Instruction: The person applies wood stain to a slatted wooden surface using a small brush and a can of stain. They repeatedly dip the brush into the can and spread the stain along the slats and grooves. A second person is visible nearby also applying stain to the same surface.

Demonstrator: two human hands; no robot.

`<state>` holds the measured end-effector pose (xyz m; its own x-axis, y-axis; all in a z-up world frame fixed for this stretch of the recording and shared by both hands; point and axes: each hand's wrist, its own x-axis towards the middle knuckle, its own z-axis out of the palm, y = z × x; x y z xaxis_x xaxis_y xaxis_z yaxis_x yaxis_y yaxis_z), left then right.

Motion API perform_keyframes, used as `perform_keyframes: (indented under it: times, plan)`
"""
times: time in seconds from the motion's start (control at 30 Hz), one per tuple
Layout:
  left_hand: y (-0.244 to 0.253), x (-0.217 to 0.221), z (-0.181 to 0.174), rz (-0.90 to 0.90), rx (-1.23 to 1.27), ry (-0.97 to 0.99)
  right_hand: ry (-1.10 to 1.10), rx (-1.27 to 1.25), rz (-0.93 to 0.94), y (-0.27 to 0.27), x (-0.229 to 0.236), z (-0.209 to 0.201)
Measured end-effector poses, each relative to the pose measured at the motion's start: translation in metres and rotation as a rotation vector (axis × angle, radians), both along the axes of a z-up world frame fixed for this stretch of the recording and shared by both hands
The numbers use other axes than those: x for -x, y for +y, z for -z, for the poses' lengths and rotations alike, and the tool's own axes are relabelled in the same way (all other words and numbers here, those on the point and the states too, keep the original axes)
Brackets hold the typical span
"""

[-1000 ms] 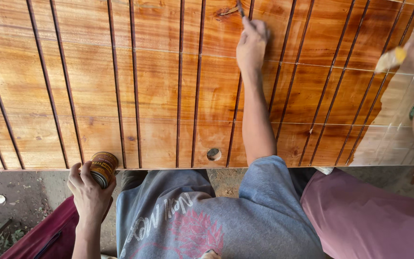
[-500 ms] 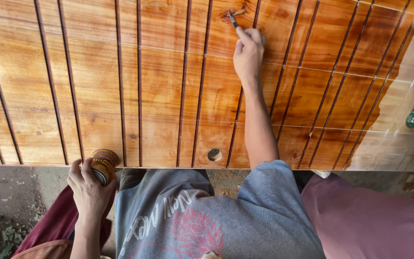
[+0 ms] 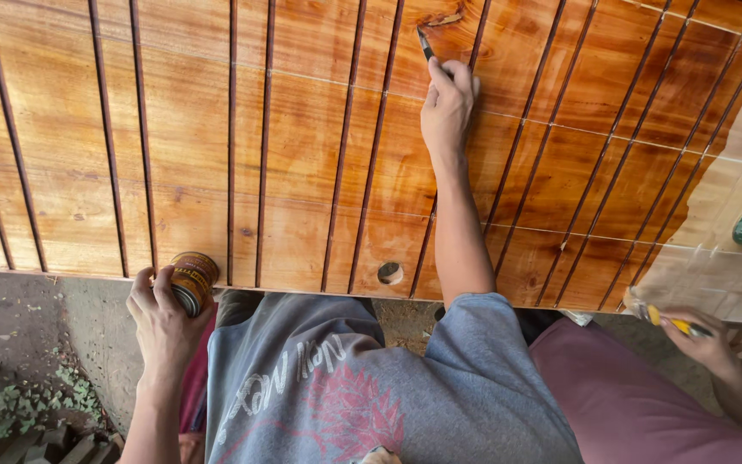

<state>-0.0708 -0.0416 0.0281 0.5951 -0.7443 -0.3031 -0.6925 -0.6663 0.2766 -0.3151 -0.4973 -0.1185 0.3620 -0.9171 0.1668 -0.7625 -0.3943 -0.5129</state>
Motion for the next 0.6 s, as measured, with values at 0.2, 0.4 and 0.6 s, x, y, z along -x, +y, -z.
perform_keyframes:
  times: [0.2,0.4,0.6]
  plan:
    - [0.006,-0.001,0.008,0.008,0.045,-0.034,0.060,0.087,0.034,0.003,-0.006,0.001]
    - [0.015,-0.001,0.013,0.013,0.040,-0.025,-0.037,0.048,0.045,-0.002,-0.003,0.019]
    - [0.016,-0.004,0.015,-0.006,0.022,0.019,-0.206,-0.063,-0.110,0.041,0.005,0.003]
